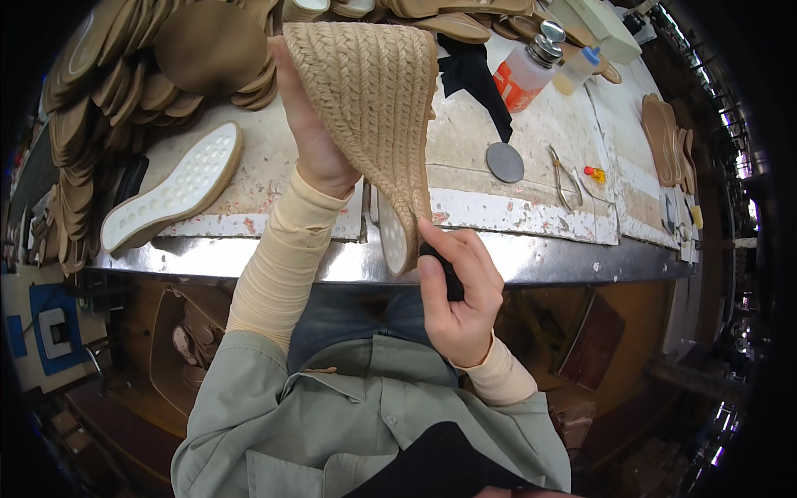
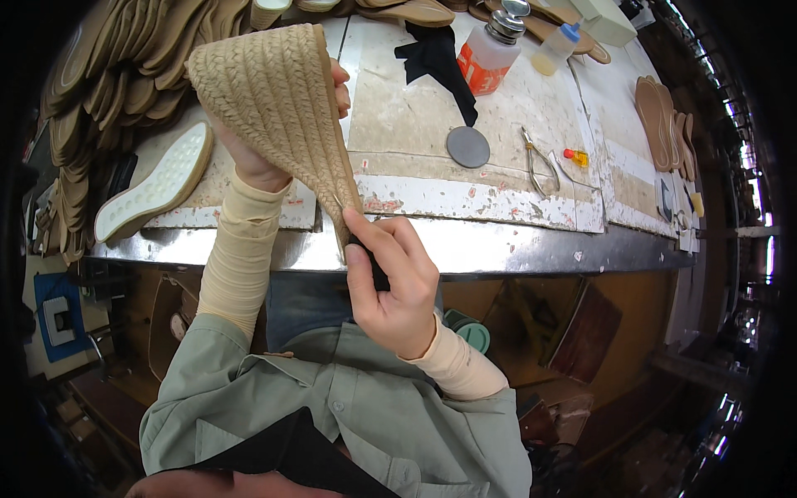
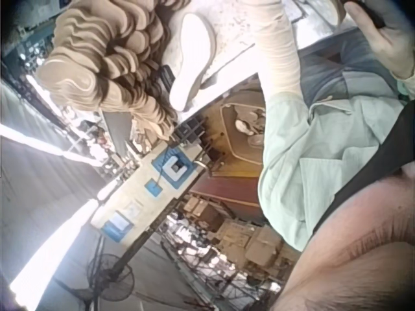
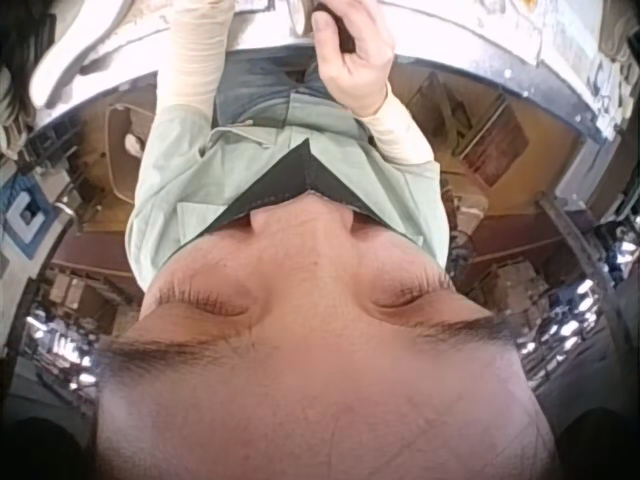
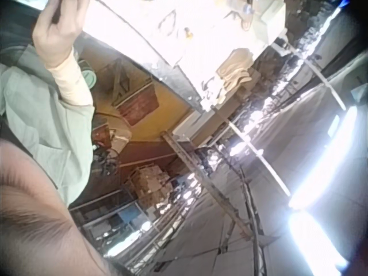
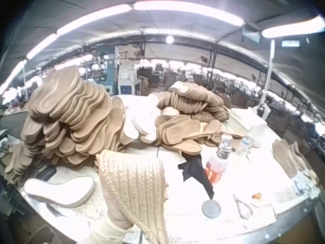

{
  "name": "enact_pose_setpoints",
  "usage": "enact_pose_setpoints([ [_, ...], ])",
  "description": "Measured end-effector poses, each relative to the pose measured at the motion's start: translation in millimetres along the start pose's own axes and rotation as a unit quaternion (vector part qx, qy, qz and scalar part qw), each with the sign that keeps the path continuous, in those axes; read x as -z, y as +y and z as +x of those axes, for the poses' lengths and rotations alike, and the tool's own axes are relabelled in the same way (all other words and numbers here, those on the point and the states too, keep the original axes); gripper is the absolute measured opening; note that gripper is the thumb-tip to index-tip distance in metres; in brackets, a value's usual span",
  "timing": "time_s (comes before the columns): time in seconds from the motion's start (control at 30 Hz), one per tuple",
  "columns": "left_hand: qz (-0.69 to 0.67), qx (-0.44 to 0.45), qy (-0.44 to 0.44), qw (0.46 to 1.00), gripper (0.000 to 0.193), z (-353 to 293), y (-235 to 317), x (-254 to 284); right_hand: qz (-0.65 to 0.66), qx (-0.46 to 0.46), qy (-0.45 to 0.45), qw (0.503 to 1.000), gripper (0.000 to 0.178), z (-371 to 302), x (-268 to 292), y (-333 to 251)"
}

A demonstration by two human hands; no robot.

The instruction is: The person uses a small knife to trim and smooth the woven sole of a sandal. They repeatedly scrape the sole surface, rotate the sandal to access different edges, and place the sandal back on the table among other similar items.

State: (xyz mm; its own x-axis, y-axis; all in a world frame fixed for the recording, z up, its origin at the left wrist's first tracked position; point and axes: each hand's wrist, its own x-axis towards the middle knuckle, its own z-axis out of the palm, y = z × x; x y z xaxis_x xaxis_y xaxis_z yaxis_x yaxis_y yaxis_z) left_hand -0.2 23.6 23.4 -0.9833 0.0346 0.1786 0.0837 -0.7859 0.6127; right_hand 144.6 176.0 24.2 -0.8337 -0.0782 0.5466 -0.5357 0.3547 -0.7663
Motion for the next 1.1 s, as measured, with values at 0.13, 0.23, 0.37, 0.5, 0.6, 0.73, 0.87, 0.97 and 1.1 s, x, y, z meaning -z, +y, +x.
enact_pose_setpoints([
  [0.13, 0.035, 0.013, -0.019, 0.999, 0.128, -5, 4, -2, -0.055, -0.015, -0.032, 0.998, 0.038, 1, 5, -8],
  [0.23, 0.058, 0.019, -0.005, 0.998, 0.131, -1, 0, 7, -0.102, 0.006, -0.037, 0.994, 0.041, 0, 7, -11],
  [0.37, 0.080, 0.004, -0.002, 0.997, 0.131, 3, -4, 19, -0.084, 0.006, -0.044, 0.996, 0.042, -6, 16, -9],
  [0.5, 0.083, 0.006, -0.021, 0.996, 0.129, -1, -1, 6, -0.025, 0.026, -0.004, 0.999, 0.040, -3, 11, -4],
  [0.6, 0.066, 0.011, -0.029, 0.997, 0.128, -2, 0, 7, -0.018, 0.028, -0.003, 0.999, 0.039, 5, 4, -2],
  [0.73, 0.058, 0.004, -0.003, 0.998, 0.126, 1, -1, 9, -0.031, 0.029, -0.004, 0.999, 0.038, 8, 1, -4],
  [0.87, 0.030, 0.011, -0.044, 0.999, 0.124, -5, 0, 5, -0.066, 0.022, -0.008, 0.998, 0.041, 6, -1, -6],
  [0.97, 0.026, 0.010, -0.098, 0.995, 0.123, -7, -4, 9, -0.112, 0.051, -0.018, 0.992, 0.043, 7, -1, -3],
  [1.1, 0.124, 0.022, -0.141, 0.982, 0.122, -8, 3, 4, -0.096, 0.051, -0.025, 0.994, 0.042, 3, 8, 3],
])
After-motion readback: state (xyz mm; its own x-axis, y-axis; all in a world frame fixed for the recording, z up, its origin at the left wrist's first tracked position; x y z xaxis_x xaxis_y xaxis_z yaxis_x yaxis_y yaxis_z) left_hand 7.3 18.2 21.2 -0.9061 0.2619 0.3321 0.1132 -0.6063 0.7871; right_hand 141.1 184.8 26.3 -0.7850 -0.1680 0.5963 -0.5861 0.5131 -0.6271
